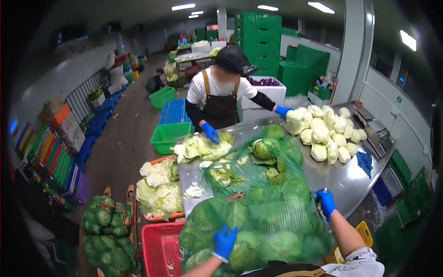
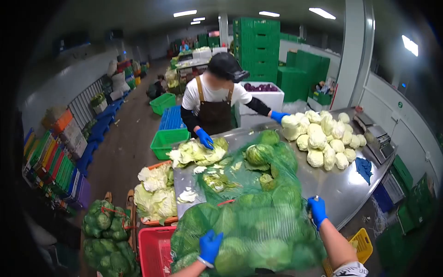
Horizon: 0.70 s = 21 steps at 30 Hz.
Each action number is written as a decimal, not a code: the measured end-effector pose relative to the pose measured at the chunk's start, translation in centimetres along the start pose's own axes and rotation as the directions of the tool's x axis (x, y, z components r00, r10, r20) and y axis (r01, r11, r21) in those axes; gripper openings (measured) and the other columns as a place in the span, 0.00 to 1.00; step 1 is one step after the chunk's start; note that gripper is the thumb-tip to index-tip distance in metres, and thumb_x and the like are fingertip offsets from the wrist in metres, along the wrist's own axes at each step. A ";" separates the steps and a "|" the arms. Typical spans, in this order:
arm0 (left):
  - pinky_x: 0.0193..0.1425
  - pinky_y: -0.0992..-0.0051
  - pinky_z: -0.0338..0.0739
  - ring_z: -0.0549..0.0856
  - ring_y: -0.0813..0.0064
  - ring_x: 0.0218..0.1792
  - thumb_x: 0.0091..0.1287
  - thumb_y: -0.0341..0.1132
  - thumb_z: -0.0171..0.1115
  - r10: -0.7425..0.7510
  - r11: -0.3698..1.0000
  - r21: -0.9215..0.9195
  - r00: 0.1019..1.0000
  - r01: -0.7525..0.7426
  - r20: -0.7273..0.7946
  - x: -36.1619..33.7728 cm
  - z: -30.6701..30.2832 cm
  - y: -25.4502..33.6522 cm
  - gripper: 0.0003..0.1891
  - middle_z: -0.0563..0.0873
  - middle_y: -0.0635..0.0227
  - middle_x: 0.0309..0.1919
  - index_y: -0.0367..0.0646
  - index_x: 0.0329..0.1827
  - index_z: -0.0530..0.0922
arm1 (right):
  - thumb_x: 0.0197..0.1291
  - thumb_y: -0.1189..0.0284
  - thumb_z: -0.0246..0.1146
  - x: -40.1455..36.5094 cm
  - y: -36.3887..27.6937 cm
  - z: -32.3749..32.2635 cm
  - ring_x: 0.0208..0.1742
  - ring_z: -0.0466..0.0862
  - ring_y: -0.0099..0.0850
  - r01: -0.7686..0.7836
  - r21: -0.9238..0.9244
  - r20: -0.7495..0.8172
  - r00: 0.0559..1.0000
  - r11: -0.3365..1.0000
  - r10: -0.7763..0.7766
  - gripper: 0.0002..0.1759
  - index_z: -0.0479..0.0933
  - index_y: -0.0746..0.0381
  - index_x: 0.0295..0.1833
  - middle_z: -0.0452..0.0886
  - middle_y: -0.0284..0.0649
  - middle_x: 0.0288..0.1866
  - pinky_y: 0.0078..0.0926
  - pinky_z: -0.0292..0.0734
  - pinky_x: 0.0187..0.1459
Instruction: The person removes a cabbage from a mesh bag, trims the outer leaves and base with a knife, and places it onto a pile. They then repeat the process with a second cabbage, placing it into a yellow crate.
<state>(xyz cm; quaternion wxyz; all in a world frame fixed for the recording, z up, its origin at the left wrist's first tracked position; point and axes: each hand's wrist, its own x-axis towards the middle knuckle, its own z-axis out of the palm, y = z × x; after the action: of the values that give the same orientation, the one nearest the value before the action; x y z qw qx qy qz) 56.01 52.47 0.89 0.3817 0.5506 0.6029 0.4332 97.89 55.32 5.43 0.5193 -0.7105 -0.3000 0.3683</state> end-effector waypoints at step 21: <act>0.43 0.68 0.72 0.74 0.75 0.34 0.60 0.39 0.70 -0.083 0.988 -0.131 0.997 0.081 -0.009 14.2 11.4 -2.0 0.17 0.79 0.62 0.28 0.30 0.35 0.78 | 0.47 0.77 0.60 7.6 17.5 2.1 0.43 0.75 0.51 0.522 -0.644 -0.187 0.602 0.559 -0.777 0.13 0.73 0.65 0.41 0.77 0.50 0.40 0.46 0.69 0.45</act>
<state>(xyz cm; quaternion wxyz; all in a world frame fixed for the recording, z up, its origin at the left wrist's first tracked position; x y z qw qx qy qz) 64.63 67.70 -4.56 0.4300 0.4960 0.5982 0.4596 101.11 57.64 -13.35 0.4574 -0.7189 -0.5067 -0.1314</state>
